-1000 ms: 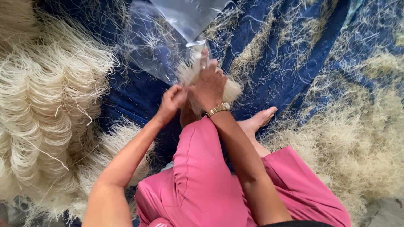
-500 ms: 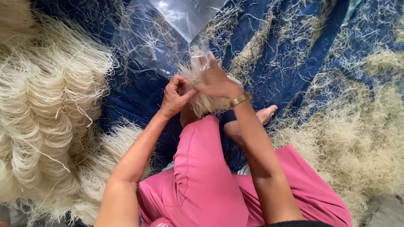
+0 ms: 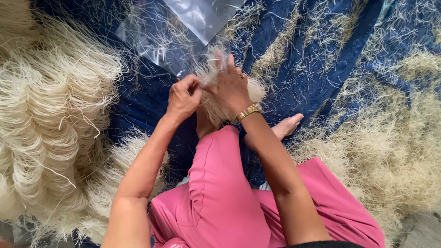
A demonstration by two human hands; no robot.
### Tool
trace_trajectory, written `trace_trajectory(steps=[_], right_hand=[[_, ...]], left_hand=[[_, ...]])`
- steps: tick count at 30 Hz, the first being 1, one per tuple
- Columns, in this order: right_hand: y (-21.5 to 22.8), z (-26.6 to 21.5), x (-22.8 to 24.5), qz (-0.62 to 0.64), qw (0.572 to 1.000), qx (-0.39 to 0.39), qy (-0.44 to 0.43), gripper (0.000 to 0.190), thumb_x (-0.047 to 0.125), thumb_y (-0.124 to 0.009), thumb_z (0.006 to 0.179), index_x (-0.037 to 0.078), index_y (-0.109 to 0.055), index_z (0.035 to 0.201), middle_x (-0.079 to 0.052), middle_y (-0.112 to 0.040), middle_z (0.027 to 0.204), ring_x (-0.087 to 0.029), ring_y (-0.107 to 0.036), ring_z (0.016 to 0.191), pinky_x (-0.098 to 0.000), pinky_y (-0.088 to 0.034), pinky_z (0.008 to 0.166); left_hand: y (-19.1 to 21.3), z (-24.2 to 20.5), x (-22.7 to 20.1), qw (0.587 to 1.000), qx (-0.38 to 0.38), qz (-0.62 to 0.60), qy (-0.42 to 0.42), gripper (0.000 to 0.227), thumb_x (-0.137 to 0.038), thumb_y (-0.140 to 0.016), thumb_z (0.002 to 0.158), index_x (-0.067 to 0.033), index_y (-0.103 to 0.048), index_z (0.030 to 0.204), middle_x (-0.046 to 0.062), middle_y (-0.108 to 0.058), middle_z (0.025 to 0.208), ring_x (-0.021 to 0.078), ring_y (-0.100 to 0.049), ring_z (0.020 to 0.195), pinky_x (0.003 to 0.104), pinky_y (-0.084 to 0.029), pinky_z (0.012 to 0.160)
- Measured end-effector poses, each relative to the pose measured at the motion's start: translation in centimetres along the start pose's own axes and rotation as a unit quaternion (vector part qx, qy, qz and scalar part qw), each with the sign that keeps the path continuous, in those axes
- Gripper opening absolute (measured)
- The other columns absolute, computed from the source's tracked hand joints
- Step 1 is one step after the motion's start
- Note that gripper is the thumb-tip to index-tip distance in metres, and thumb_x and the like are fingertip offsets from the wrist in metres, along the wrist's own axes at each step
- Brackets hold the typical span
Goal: The person sits on a blue tarp and packs loose white fibers into a clear plastic bag. They compress the fibers by hand, seal the bag, and place it on a scale to weigh it. The person then repeats the process with another portion of fibers.
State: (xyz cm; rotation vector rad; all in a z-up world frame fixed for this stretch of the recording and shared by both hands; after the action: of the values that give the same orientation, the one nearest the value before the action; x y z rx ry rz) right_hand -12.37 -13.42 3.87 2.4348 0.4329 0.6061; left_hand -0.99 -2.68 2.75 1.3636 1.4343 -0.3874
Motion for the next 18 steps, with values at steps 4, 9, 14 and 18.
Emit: trace_trajectory(steps=[4, 9, 14, 18], right_hand=[[-2.4, 0.9, -0.3, -0.083, 0.996, -0.024, 0.004, 0.076, 0.052, -0.059, 0.096, 0.013, -0.036, 0.156, -0.03, -0.017, 0.16, -0.053, -0.044, 0.132, -0.0653, -0.036, 0.106], [-3.3, 1.6, -0.3, -0.064, 0.996, -0.055, -0.019, 0.095, 0.042, -0.065, 0.098, 0.019, 0.001, 0.162, -0.034, -0.015, 0.159, -0.055, -0.044, 0.129, -0.0623, -0.036, 0.106], [-4.8, 3.0, -2.9, 0.014, 0.999, -0.005, 0.049, 0.103, 0.04, -0.075, 0.088, 0.013, -0.008, 0.162, -0.033, -0.009, 0.159, -0.058, -0.041, 0.133, -0.065, -0.033, 0.11], [-2.9, 1.0, -3.6, -0.035, 0.989, -0.079, 0.122, 0.078, 0.048, -0.075, 0.085, 0.012, -0.037, 0.143, -0.031, -0.019, 0.155, -0.056, -0.039, 0.136, -0.0687, -0.022, 0.114]], left_hand=[[-0.5, -0.6, -2.0, 0.995, -0.082, -0.059, -0.022, 0.004, -0.02, -0.073, 0.089, -0.0227, -0.072, 0.09, 0.001, -0.074, 0.08, 0.0231, -0.073, 0.085, 0.032, -0.044, 0.092], [-2.0, -3.4, 0.8, 0.992, 0.019, -0.106, -0.07, 0.013, -0.015, -0.073, 0.089, -0.0131, -0.068, 0.101, 0.011, -0.065, 0.081, 0.0304, -0.065, 0.079, 0.04, -0.05, 0.079], [-2.5, -3.6, 3.2, 0.993, 0.059, -0.022, -0.097, 0.034, -0.024, -0.083, 0.076, -0.0083, -0.061, 0.097, 0.021, -0.058, 0.08, 0.0469, -0.061, 0.082, 0.052, -0.048, 0.074], [-3.3, -3.7, 4.3, 0.991, 0.006, -0.033, -0.126, 0.031, -0.025, -0.086, 0.077, -0.0114, -0.062, 0.091, 0.016, -0.057, 0.078, 0.0408, -0.061, 0.079, 0.043, -0.049, 0.076]])
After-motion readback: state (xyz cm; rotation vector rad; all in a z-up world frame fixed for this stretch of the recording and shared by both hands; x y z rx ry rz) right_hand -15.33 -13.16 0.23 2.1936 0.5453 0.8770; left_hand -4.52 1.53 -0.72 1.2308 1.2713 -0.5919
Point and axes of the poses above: each hand's wrist, its own z-axis towards the middle knuckle, its own y-axis out of the back of the hand, x = y × z, the point moved 6 cm from there along z, towards the middle knuckle
